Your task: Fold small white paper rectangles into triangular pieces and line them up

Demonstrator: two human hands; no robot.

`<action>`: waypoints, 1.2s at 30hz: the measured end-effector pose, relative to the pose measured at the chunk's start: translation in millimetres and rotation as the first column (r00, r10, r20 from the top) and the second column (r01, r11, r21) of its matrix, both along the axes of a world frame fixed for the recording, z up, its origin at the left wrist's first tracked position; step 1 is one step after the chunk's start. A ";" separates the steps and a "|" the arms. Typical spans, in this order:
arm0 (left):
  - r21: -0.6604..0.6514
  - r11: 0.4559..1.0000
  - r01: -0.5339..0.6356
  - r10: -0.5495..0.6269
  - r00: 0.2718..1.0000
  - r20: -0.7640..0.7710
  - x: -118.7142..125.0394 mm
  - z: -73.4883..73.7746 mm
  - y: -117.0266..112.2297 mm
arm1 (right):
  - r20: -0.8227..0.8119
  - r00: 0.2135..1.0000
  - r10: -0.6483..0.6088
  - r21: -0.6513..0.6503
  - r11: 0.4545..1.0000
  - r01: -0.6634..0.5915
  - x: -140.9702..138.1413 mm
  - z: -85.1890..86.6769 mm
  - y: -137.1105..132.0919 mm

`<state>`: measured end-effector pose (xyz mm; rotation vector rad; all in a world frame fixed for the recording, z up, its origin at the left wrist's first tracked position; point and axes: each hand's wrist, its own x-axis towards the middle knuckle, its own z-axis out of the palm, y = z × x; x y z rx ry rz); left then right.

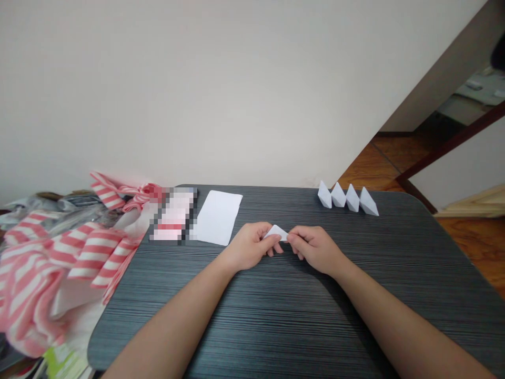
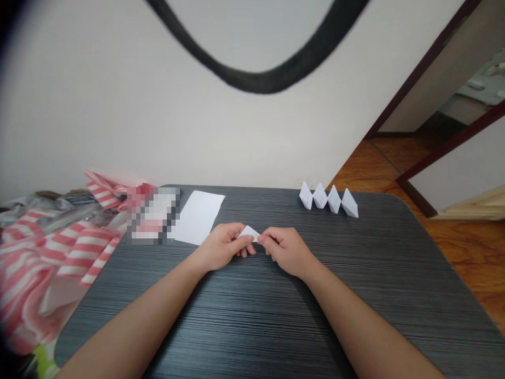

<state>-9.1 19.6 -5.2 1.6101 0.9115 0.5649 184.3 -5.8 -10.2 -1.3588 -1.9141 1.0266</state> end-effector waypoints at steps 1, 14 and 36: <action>-0.002 1.000 -0.005 0.005 1.000 0.001 0.0 0.2 0.0 | 0.004 1.000 -0.003 0.005 1.000 0.003 0.2 -0.3 0.2; -0.019 1.000 0.003 -0.003 1.000 0.029 0.5 -1.3 0.4 | 0.010 1.000 -0.014 0.031 0.999 0.013 -0.7 -0.3 0.0; -0.089 0.996 -0.030 0.039 0.994 0.098 -0.2 -6.5 2.7 | -0.070 0.996 -0.063 -0.065 0.996 0.058 1.5 -0.8 -0.7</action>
